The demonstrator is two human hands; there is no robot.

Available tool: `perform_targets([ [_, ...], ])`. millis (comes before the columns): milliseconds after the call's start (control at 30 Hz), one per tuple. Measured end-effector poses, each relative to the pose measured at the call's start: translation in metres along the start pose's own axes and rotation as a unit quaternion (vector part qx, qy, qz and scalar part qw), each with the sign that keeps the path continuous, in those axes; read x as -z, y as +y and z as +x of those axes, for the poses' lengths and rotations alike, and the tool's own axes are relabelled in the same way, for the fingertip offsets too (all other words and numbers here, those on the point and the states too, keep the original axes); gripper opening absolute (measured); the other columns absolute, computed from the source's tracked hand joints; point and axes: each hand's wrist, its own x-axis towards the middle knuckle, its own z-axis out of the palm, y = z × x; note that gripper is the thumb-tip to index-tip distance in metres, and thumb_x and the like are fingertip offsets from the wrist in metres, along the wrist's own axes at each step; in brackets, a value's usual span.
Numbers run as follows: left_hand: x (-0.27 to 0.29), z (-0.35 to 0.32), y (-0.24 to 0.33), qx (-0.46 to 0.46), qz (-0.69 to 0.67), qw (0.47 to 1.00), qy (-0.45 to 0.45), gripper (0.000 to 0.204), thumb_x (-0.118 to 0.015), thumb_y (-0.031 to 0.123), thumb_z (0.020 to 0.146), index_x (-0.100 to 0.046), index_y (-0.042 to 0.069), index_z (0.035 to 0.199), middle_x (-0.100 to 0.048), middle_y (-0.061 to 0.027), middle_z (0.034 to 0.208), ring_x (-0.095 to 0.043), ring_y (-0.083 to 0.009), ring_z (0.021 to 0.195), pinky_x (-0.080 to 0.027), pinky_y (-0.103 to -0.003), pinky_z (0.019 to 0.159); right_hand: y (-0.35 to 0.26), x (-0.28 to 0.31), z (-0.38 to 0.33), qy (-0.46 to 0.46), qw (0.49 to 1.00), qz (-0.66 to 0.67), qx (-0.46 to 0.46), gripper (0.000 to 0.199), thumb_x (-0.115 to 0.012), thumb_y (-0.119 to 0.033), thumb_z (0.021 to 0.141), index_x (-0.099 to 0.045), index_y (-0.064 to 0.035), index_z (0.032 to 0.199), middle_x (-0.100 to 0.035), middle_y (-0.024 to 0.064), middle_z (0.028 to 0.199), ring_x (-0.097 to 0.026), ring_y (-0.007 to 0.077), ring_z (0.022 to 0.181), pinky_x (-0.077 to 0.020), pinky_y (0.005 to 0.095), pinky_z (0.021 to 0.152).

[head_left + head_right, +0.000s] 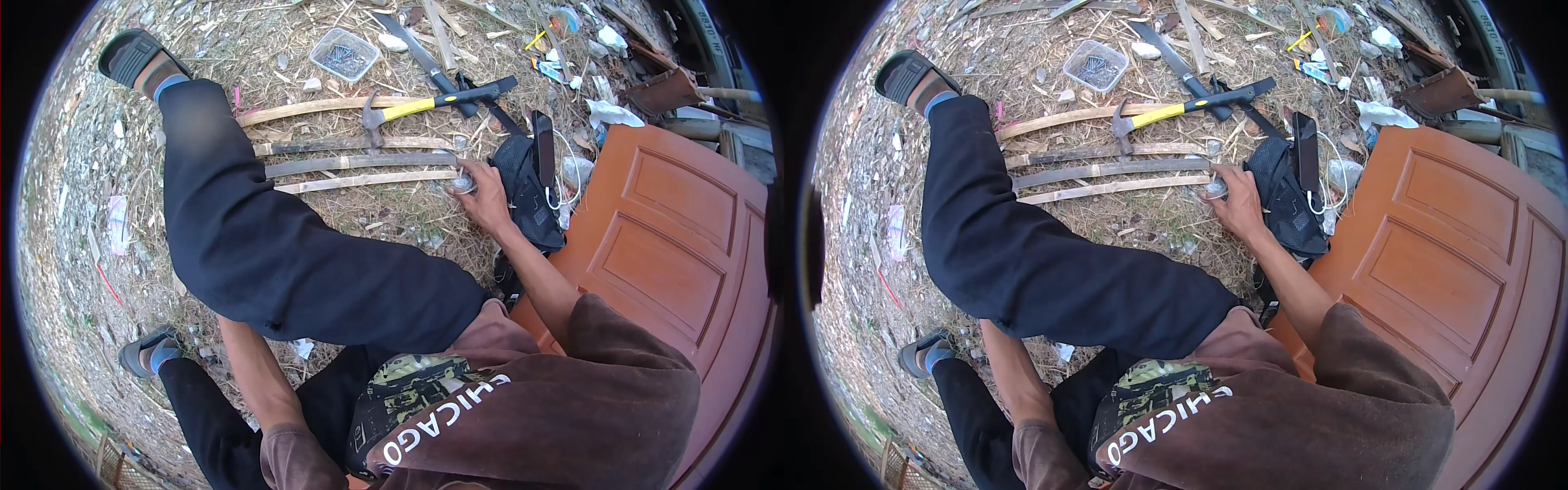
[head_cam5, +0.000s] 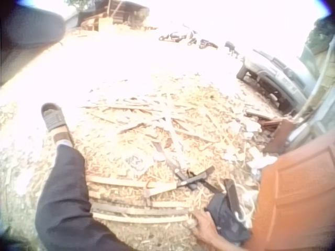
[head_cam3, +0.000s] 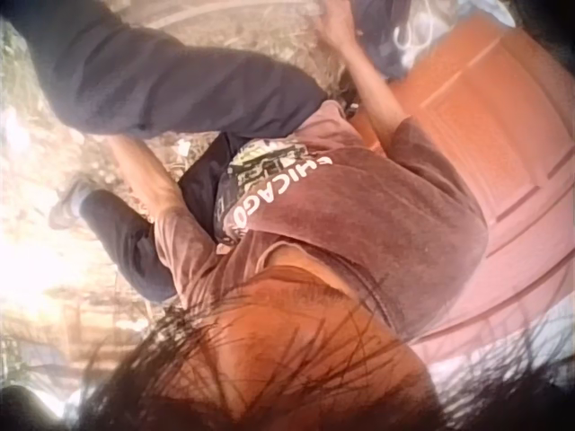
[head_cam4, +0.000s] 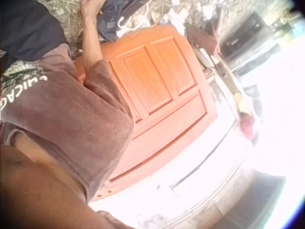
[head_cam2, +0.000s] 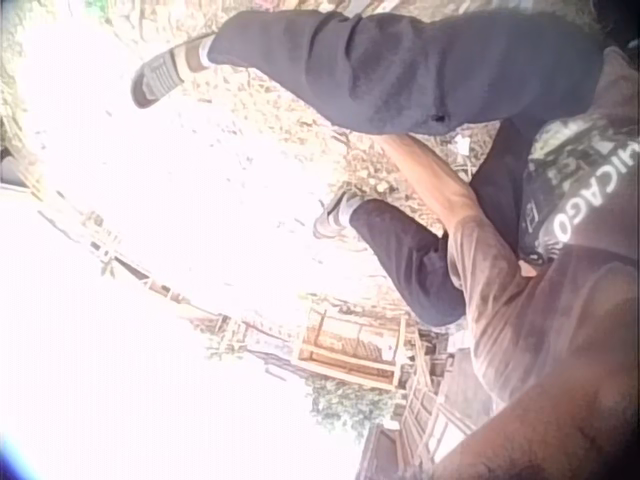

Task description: The person shaves strips of wood with a knife and then assembles them by hammering nails to create a small frame or lattice structure while sitting on the ground.

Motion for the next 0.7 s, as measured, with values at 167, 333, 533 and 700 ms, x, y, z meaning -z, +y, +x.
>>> perform_targets([
  [167,-0.003,0.000,-0.001,0.000,0.003,1.000,-0.004,0.051,-0.071,0.027,0.091,-0.060,-0.002,0.130,-0.066,-0.0114,0.105,-0.061,-0.0189,0.093,-0.048,-0.031,0.084,0.002,0.005,-0.002,-0.015,1.000,0.005,-0.018,0.046,-0.079,-0.017,0.075,-0.062,-0.0028,0.115,-0.060,0.0135,0.102,-0.055,0.0336,0.095,-0.0439,0.0405,0.087],
  [333,0.000,0.002,-0.003,-0.002,0.004,1.000,-0.003,0.051,-0.071,0.027,0.091,-0.060,-0.002,0.130,-0.066,-0.0112,0.105,-0.061,-0.0189,0.092,-0.048,-0.031,0.083,-0.002,0.026,-0.014,-0.065,0.997,0.034,-0.029,0.042,-0.081,-0.018,0.073,-0.063,-0.0035,0.108,-0.059,0.0134,0.100,-0.055,0.0332,0.096,-0.0447,0.0409,0.087],
  [533,-0.001,0.003,-0.005,-0.004,0.007,1.000,-0.006,0.051,-0.072,0.027,0.091,-0.060,-0.002,0.130,-0.066,-0.0110,0.104,-0.061,-0.0188,0.091,-0.048,-0.031,0.083,-0.008,0.044,-0.017,-0.161,0.987,-0.007,0.001,0.037,-0.081,-0.021,0.070,-0.067,-0.0058,0.100,-0.061,0.0131,0.099,-0.055,0.0330,0.098,-0.0453,0.0417,0.088],
  [700,-0.003,0.003,-0.002,-0.008,0.009,1.000,-0.009,0.051,-0.072,0.027,0.091,-0.060,-0.002,0.130,-0.065,-0.0108,0.103,-0.061,-0.0188,0.091,-0.048,-0.031,0.083,-0.019,0.041,-0.006,-0.219,0.969,-0.110,-0.043,0.043,-0.080,-0.030,0.071,-0.068,-0.0062,0.106,-0.064,0.0144,0.099,-0.058,0.0340,0.100,-0.0459,0.0421,0.089],
])
